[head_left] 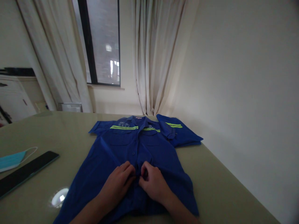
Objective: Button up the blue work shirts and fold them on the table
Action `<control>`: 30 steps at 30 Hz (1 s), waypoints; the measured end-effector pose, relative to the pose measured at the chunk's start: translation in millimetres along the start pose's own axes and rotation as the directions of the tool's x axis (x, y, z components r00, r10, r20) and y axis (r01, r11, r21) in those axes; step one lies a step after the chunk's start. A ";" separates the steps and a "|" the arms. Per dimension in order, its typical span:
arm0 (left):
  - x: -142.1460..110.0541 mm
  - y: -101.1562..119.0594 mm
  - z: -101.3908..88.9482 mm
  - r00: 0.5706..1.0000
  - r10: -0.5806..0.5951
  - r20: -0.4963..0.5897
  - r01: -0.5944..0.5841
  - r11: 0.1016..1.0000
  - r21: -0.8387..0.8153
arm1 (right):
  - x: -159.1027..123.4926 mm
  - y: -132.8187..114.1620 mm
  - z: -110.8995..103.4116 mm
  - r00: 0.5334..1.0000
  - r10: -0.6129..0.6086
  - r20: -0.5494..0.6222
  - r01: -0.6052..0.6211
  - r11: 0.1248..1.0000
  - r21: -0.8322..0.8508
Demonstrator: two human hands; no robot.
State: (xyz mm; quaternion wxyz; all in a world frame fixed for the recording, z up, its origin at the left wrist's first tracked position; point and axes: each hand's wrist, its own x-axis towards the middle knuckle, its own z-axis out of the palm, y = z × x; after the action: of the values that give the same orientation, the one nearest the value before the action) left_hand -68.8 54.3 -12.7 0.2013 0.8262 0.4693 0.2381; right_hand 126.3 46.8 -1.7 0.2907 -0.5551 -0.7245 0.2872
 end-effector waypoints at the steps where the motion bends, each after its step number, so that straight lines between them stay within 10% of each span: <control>1: -0.1 -0.1 0.2 1.000 0.000 -0.012 0.000 1.000 -0.007 | 1.0 1.5 0.0 1.000 -0.006 -0.004 0.006 0.998 0.062; 8: -0.3 -2.8 0.0 0.998 0.016 -0.056 -0.018 0.999 -0.041 | 10.7 14.9 2.0 0.987 0.132 0.088 -0.158 0.832 0.531; 20: -1.9 -11.7 9.4 0.997 0.067 -0.024 -0.066 0.996 0.055 | 9.6 12.4 -0.7 0.979 0.076 0.191 -0.171 0.817 0.551; 30: -3.5 -12.8 10.7 0.995 0.096 -0.007 -0.095 0.991 0.094 | -0.6 0.7 0.8 0.967 -0.072 -0.243 0.028 0.983 -0.179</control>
State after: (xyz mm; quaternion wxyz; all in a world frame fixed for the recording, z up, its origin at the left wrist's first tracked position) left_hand -72.9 56.3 -29.2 0.1480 0.8548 0.4410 0.2302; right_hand 126.3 46.3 -2.8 0.3365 -0.5913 -0.7187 0.1434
